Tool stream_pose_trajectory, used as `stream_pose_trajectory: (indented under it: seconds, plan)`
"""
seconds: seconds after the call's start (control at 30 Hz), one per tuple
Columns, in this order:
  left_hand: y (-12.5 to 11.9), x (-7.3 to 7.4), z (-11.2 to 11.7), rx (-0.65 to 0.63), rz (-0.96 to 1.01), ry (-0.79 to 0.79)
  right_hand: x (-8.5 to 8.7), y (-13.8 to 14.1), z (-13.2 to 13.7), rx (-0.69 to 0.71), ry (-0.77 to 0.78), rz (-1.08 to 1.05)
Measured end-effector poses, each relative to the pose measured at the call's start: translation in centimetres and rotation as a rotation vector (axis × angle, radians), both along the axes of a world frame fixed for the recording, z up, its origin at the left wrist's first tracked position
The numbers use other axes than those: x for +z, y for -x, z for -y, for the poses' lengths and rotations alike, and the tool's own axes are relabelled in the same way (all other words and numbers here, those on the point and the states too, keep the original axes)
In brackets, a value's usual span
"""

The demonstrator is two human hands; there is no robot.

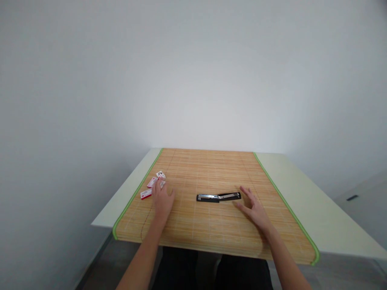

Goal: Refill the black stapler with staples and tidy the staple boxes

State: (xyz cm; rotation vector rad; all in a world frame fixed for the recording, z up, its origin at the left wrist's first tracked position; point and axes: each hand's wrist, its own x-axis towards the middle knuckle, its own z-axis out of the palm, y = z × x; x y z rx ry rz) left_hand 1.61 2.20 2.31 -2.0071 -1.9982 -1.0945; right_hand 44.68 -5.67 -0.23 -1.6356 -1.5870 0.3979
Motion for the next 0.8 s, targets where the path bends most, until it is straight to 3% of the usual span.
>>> stream_pose_trajectory:
  seconds: [0.17,0.37,0.5,0.63,0.8]
  plan:
    - [4.4,-0.5,-0.5,0.178,-0.089,0.053,0.0,0.6,0.0,0.03,0.029,0.014]
    - [3.7,-0.9,0.3,0.189,-0.12,0.037,1.7,1.4,0.7,-0.005,0.039,-0.053]
    - [2.2,-0.5,2.3,0.071,-0.111,0.051,2.8,2.0,1.6,-0.032,0.015,-0.12]
    - [1.0,-1.4,5.4,-0.076,-0.03,0.163,2.7,2.5,2.5,-0.04,-0.022,-0.149]
    - [-1.3,-1.2,7.4,-0.42,0.106,0.238,1.4,3.0,3.5,-0.037,-0.039,-0.14]
